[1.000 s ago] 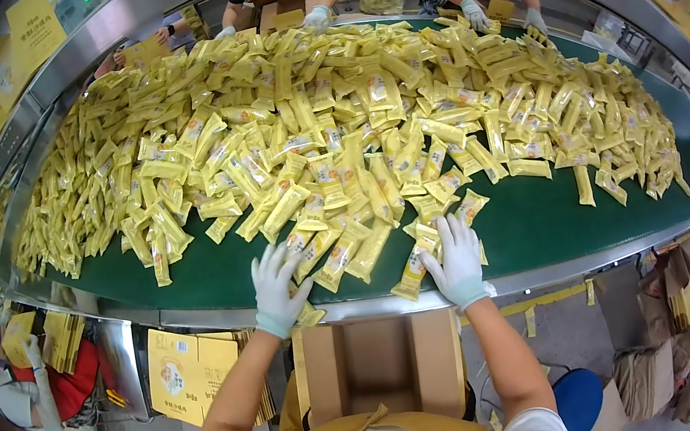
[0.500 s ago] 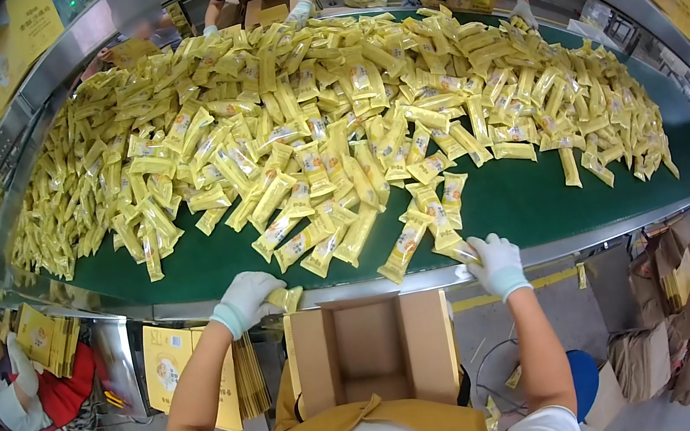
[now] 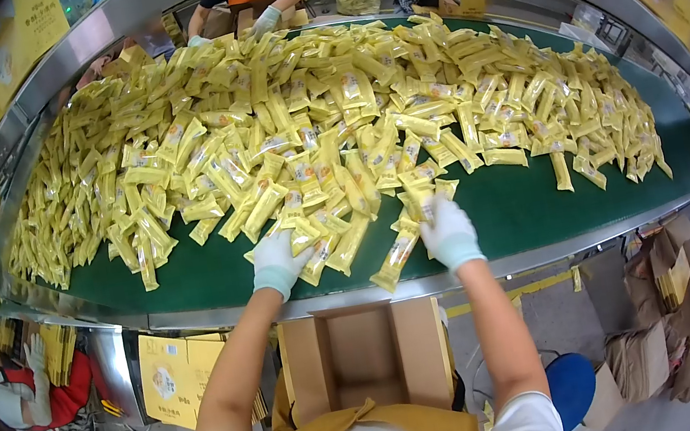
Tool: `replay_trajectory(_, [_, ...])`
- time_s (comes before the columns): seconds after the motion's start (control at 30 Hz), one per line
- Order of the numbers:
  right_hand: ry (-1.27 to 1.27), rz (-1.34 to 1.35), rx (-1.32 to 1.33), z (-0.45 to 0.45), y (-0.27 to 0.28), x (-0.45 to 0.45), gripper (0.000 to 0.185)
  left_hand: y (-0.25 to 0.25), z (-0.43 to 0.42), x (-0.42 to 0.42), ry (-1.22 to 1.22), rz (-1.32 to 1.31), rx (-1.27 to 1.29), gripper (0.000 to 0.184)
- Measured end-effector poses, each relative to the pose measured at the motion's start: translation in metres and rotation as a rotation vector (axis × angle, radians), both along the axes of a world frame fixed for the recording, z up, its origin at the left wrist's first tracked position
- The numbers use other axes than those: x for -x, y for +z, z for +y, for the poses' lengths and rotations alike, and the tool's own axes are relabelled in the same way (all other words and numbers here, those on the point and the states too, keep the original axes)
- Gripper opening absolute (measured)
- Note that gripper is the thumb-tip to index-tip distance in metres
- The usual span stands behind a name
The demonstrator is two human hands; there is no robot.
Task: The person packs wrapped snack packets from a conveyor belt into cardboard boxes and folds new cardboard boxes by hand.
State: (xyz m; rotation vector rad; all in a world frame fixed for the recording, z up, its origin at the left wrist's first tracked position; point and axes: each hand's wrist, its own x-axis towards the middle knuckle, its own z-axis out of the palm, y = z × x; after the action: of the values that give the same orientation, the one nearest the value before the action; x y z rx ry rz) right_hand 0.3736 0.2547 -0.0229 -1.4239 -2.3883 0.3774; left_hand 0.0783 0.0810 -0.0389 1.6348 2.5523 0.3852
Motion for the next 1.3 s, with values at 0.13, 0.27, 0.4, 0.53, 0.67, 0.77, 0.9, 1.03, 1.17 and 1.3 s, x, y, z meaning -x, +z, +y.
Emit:
replay_trajectory(0.13, [-0.112, -0.197, 0.077, 0.002, -0.009, 0.029, 0.051, 0.027, -0.002, 0.000, 0.062, -0.324, -0.096, 0.051])
replay_trajectory(0.27, [-0.157, -0.203, 0.129, 0.005, 0.003, 0.026, 0.052, 0.045, 0.010, -0.016, 0.036, -0.371, -0.050, 0.053])
replay_trajectory(0.4, [0.200, -0.013, 0.022, -0.018, 0.049, 0.014, 0.041, 0.047, 0.032, -0.043, 0.087, -0.256, 0.243, 0.062])
replay_trajectory(0.53, [0.784, -0.202, -0.050, -0.028, 0.047, 0.025, 0.023, 0.037, 0.044, -0.053, 0.033, -0.146, 0.323, 0.061])
replay_trajectory(0.67, [0.908, -0.355, -0.110, -0.029, 0.021, 0.036, 0.014, 0.036, 0.045, -0.045, 0.011, -0.105, 0.345, 0.055])
replay_trajectory(0.77, [0.746, -0.373, -0.158, -0.029, 0.021, 0.021, 0.013, 0.027, 0.022, -0.020, -0.059, 0.001, 0.257, 0.048])
replay_trajectory(0.9, [0.449, -0.289, -0.404, -0.031, -0.005, -0.013, 0.013, 0.018, -0.022, 0.004, -0.265, 0.231, 0.188, 0.058])
replay_trajectory(1.03, [0.476, -0.214, -0.388, -0.064, 0.005, -0.026, 0.063, 0.019, -0.053, -0.018, -0.344, 0.359, 0.101, 0.089])
replay_trajectory(1.17, [0.492, -0.162, -0.019, -0.052, 0.012, -0.036, 0.099, 0.038, -0.048, -0.010, -0.299, 0.171, 0.218, 0.104])
replay_trajectory(1.3, [0.404, -0.609, 0.106, -0.040, 0.039, -0.018, 0.109, 0.034, -0.044, -0.009, -0.278, 0.205, 0.306, 0.109])
